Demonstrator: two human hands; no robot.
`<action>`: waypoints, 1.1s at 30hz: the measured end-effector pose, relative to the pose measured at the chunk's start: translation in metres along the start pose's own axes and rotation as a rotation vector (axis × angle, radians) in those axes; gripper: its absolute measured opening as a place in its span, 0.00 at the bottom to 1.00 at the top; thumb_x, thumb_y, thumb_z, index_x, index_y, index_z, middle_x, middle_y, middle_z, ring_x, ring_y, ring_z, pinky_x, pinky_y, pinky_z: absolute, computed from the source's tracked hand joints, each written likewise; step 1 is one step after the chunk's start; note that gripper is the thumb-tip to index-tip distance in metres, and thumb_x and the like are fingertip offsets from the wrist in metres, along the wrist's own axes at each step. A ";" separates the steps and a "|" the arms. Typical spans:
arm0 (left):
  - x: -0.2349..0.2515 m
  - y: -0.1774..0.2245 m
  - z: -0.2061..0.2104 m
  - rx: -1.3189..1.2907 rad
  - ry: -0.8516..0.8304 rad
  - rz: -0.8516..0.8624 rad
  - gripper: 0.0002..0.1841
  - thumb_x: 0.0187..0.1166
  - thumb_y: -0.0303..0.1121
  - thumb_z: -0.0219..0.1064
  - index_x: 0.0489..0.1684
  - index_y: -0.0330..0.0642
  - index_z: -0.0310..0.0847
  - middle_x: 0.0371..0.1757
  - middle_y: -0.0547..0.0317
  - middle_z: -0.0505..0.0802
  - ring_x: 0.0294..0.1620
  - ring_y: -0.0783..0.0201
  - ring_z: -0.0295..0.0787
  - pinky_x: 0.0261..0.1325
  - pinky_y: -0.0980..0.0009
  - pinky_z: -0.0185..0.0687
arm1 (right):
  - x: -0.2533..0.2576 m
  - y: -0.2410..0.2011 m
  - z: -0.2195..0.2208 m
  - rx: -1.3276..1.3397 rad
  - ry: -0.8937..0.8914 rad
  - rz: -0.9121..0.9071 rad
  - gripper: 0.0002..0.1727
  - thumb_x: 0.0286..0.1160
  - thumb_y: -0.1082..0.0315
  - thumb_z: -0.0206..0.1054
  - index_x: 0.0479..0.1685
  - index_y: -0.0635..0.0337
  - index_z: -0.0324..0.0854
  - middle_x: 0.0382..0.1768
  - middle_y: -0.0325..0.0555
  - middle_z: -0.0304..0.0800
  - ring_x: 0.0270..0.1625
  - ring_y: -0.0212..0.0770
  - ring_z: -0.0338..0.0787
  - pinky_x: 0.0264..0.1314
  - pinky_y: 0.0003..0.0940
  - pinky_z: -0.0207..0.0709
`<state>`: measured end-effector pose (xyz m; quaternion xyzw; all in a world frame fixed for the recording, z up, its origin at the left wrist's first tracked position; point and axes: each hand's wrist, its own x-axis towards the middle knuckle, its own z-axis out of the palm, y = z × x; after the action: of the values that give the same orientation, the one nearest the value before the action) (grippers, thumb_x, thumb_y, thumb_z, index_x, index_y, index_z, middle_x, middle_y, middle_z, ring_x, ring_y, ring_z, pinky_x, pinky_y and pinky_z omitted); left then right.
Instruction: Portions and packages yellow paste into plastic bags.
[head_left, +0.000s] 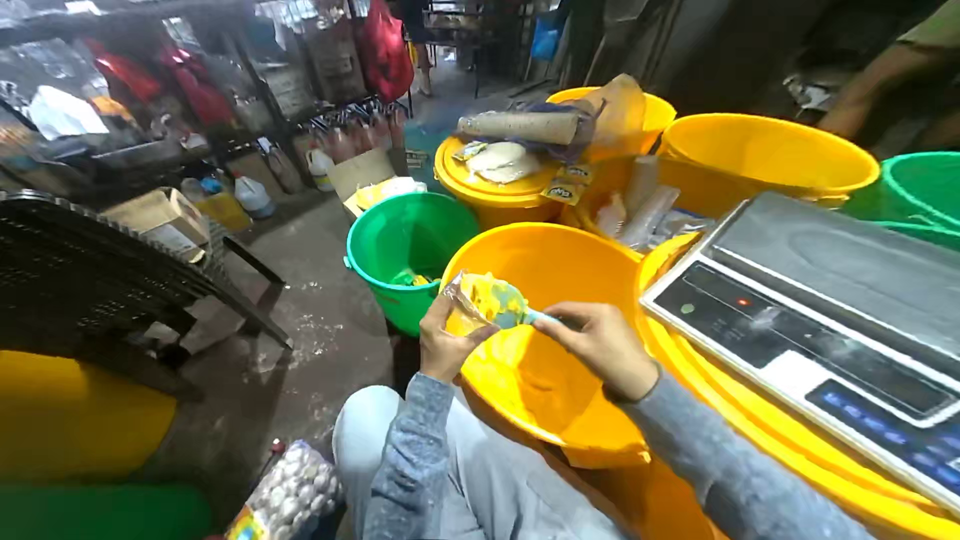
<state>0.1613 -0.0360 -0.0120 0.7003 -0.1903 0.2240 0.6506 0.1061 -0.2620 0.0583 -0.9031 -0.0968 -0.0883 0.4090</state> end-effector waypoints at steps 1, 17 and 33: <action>-0.001 -0.003 0.001 0.042 0.010 0.016 0.46 0.49 0.41 0.90 0.70 0.23 0.77 0.66 0.43 0.90 0.67 0.65 0.88 0.74 0.68 0.82 | -0.009 -0.010 0.010 -0.105 0.052 -0.020 0.17 0.81 0.52 0.67 0.45 0.56 0.93 0.29 0.44 0.94 0.29 0.39 0.90 0.35 0.44 0.85; 0.008 0.017 -0.024 -0.602 0.154 -0.484 0.17 0.68 0.24 0.70 0.54 0.32 0.77 0.39 0.62 0.94 0.41 0.70 0.93 0.49 0.69 0.92 | -0.011 -0.005 -0.039 -0.278 0.265 -0.514 0.14 0.80 0.55 0.67 0.45 0.53 0.95 0.28 0.47 0.92 0.29 0.41 0.90 0.32 0.38 0.82; 0.005 0.018 -0.040 -0.637 -0.071 -0.459 0.44 0.42 0.49 0.92 0.60 0.31 0.81 0.50 0.59 0.96 0.49 0.70 0.93 0.56 0.70 0.89 | 0.041 -0.019 -0.003 -0.612 0.227 -1.101 0.16 0.86 0.66 0.53 0.36 0.58 0.87 0.13 0.41 0.76 0.14 0.43 0.77 0.17 0.36 0.70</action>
<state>0.1529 0.0029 0.0078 0.4950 -0.1111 -0.0220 0.8615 0.1410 -0.2476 0.0844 -0.7821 -0.4730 -0.4043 0.0351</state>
